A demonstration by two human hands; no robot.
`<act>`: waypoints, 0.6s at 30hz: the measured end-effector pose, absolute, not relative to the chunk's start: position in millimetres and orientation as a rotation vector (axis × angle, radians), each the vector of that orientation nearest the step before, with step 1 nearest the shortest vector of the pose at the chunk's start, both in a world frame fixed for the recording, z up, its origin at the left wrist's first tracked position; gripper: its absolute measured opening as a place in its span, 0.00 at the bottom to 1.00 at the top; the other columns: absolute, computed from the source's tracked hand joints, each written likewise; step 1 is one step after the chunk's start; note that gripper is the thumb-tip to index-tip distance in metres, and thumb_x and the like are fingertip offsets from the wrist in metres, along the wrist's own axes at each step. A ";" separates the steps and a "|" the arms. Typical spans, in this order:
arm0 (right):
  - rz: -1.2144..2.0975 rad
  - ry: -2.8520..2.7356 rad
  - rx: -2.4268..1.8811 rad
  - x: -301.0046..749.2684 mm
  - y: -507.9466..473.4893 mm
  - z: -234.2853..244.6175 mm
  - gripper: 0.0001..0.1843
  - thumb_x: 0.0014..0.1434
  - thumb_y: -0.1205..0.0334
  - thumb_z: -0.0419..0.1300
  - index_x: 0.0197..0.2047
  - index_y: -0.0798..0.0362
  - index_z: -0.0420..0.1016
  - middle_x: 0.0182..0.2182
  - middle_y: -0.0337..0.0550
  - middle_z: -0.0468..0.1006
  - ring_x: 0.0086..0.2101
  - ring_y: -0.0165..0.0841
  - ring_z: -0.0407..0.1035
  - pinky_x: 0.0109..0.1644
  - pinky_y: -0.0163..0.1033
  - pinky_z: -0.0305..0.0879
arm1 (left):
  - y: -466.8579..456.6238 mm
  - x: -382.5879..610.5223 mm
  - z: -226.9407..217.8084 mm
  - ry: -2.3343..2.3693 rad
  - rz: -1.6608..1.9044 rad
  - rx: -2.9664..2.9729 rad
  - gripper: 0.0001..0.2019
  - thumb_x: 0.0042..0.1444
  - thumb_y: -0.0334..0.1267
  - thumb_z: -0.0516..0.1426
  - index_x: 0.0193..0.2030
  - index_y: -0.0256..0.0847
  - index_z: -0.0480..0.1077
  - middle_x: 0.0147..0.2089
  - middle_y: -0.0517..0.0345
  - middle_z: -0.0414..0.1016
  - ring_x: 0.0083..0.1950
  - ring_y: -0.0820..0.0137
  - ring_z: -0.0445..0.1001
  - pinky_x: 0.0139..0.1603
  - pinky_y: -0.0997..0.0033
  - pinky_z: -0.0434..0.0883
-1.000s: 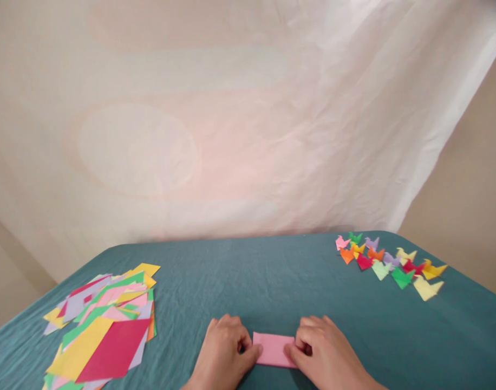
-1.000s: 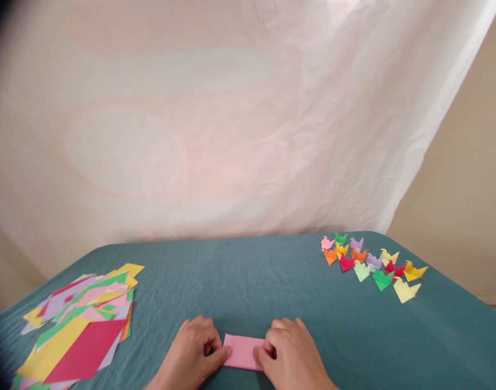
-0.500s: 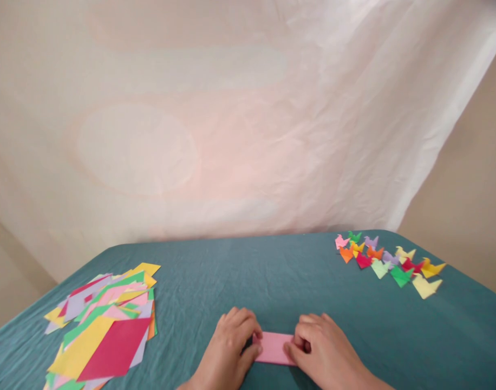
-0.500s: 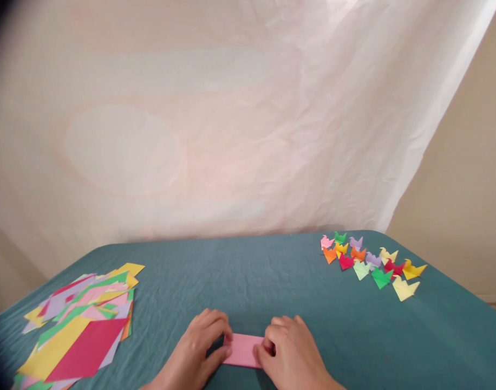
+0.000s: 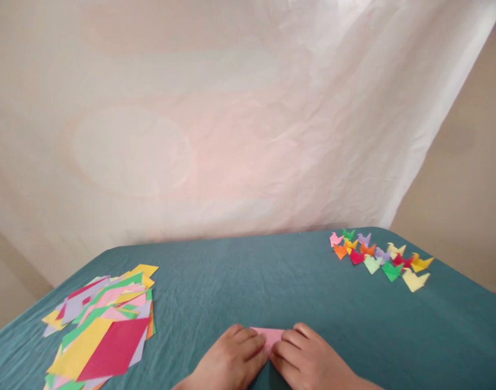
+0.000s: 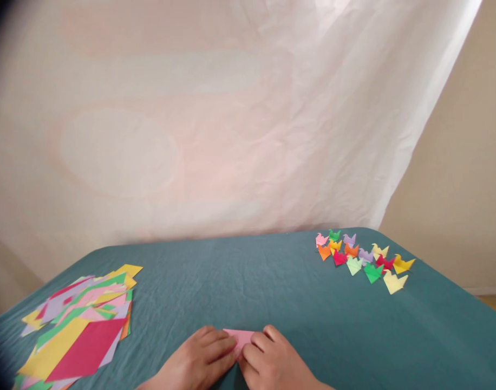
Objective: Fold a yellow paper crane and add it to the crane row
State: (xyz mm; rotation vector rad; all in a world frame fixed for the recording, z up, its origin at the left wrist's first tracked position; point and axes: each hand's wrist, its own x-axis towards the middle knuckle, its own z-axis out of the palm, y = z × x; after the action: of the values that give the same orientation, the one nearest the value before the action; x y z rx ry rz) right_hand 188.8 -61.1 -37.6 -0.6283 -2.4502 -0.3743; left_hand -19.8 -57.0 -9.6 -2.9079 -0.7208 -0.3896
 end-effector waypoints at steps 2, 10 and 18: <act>-0.422 -2.471 -0.641 189.9 -62.4 -36.3 0.13 0.65 0.69 0.48 0.32 0.55 0.72 0.23 0.39 0.70 0.27 0.32 0.62 0.32 0.39 0.51 | -58.8 -22.4 -10.2 -0.688 -0.323 -2.846 0.11 0.62 0.34 0.50 0.50 0.40 0.67 0.46 0.54 0.76 0.46 0.67 0.72 0.48 0.67 0.64; -0.233 -2.649 -0.820 206.5 -67.1 -17.2 0.05 0.55 0.68 0.58 0.28 0.53 0.73 0.26 0.39 0.73 0.30 0.33 0.64 0.33 0.40 0.52 | -61.2 -46.0 -16.2 -0.803 -0.217 -2.878 0.15 0.60 0.35 0.52 0.53 0.44 0.66 0.55 0.53 0.73 0.54 0.62 0.70 0.53 0.62 0.62; -0.066 -2.715 -0.923 212.7 -67.2 -9.4 0.05 0.51 0.69 0.61 0.25 0.53 0.73 0.27 0.40 0.74 0.32 0.33 0.65 0.33 0.40 0.52 | -66.7 -65.8 -15.7 -0.880 -0.147 -2.877 0.25 0.52 0.26 0.54 0.57 0.47 0.62 0.59 0.56 0.69 0.57 0.62 0.68 0.55 0.62 0.63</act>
State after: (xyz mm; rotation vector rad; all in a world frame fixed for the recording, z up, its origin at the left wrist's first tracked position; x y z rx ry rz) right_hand 212.7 -67.2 -9.4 -0.9232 -2.7149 -0.0660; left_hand -65.8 -66.7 -15.7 -2.8767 -0.8804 -0.1475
